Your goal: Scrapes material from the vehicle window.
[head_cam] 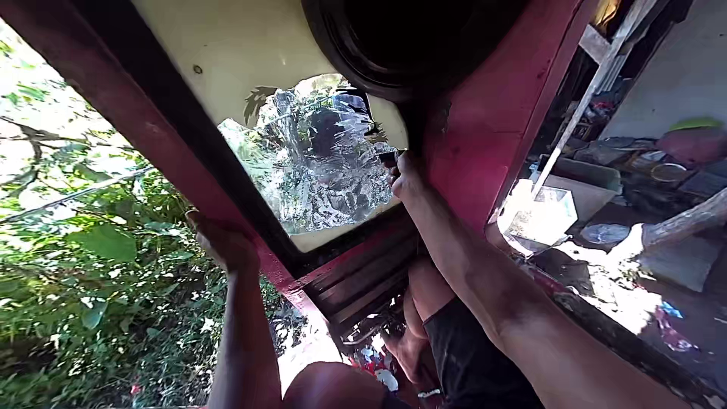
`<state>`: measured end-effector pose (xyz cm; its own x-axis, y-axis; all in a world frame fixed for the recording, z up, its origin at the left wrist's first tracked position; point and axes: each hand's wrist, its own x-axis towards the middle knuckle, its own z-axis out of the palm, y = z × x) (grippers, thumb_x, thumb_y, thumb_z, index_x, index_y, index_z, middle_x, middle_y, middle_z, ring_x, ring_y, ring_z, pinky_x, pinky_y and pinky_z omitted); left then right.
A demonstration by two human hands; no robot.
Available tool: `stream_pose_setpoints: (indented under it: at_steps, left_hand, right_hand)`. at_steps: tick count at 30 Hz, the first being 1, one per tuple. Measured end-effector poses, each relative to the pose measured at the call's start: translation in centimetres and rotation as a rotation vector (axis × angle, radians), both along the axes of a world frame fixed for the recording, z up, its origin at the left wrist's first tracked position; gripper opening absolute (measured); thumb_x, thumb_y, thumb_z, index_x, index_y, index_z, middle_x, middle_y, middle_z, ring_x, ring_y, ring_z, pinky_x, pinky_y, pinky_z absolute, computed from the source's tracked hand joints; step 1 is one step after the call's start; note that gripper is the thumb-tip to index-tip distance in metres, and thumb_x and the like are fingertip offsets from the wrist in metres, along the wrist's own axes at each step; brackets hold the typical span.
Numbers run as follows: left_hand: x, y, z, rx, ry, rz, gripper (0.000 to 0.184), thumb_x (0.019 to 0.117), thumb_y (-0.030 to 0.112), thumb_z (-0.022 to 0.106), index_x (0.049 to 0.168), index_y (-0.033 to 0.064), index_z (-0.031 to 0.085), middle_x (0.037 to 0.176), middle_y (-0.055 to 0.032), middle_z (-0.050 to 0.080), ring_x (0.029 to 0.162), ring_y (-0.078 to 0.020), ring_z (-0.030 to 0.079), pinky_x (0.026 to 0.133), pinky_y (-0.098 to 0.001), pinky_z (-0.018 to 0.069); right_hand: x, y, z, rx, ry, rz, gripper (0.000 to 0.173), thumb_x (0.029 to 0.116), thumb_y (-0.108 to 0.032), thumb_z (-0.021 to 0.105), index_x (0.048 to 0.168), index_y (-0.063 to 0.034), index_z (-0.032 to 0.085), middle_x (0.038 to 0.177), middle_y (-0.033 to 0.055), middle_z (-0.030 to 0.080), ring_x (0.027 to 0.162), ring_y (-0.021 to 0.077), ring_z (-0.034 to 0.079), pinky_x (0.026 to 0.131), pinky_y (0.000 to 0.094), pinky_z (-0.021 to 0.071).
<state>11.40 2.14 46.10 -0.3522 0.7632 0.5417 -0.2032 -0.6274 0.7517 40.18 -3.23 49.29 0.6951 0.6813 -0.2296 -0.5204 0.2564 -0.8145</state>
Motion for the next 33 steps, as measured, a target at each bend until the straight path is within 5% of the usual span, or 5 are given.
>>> stream_pose_setpoints:
  at_steps: [10, 14, 21, 26, 33]
  left_hand:
    - [0.1, 0.7, 0.0, -0.093, 0.028, 0.065, 0.059, 0.1114, 0.043, 0.015, 0.125, 0.0062, 0.058, 0.114, -0.0056, 0.066, 0.108, -0.0122, 0.064, 0.097, -0.0396, 0.0523]
    - [0.1, 0.5, -0.2, -0.062, 0.021, 0.059, 0.058, 0.1121, 0.040, 0.012, 0.133, 0.0052, 0.054, 0.120, -0.0058, 0.064, 0.113, -0.0111, 0.062, 0.101, -0.0380, 0.0499]
    - [0.3, -0.7, 0.9, 0.020, 0.102, 0.080, 0.055, 0.1124, 0.029, 0.009, 0.138, -0.0002, 0.047, 0.123, -0.0064, 0.063, 0.115, -0.0073, 0.061, 0.103, -0.0313, 0.0499]
    - [-0.6, 1.2, 0.2, 0.068, 0.122, 0.073, 0.054, 0.1133, 0.029, 0.011, 0.133, 0.0001, 0.053, 0.115, -0.0096, 0.067, 0.109, -0.0146, 0.065, 0.097, -0.0375, 0.0540]
    - [-1.8, 2.6, -0.5, 0.014, 0.200, 0.057, 0.055, 0.1128, 0.032, 0.010, 0.156, 0.0059, 0.032, 0.148, -0.0094, 0.051, 0.134, -0.0146, 0.053, 0.111, -0.0359, 0.0456]
  right_hand:
    - [0.5, -1.9, -1.3, -0.074, -0.476, -0.050, 0.026, 0.1096, -0.025, 0.050, 0.111, -0.0017, 0.061, 0.075, 0.0044, 0.056, 0.052, 0.0097, 0.049, 0.049, 0.0259, 0.0449]
    - [1.5, -3.5, -4.5, -0.030, -0.790, 0.044, 0.024, 0.1065, -0.019, 0.057, 0.091, -0.0005, 0.062, 0.066, 0.0037, 0.059, 0.047, 0.0085, 0.053, 0.046, 0.0247, 0.0465]
    - [1.9, -7.0, -5.3, 0.032, -0.789, 0.322, 0.013, 0.1058, -0.012, 0.054, 0.109, -0.0015, 0.060, 0.072, -0.0002, 0.062, 0.049, 0.0051, 0.056, 0.047, 0.0213, 0.0493]
    - [1.3, -9.1, -6.7, 0.107, -0.826, 0.398, 0.014, 0.1049, -0.010, 0.052, 0.094, -0.0089, 0.061, 0.069, -0.0054, 0.062, 0.047, 0.0040, 0.056, 0.046, 0.0213, 0.0525]
    - [-0.3, -10.6, -9.9, 0.133, -0.712, 0.483, 0.016, 0.1030, -0.006, 0.053, 0.089, -0.0087, 0.062, 0.064, -0.0056, 0.060, 0.046, 0.0027, 0.055, 0.045, 0.0191, 0.0504]
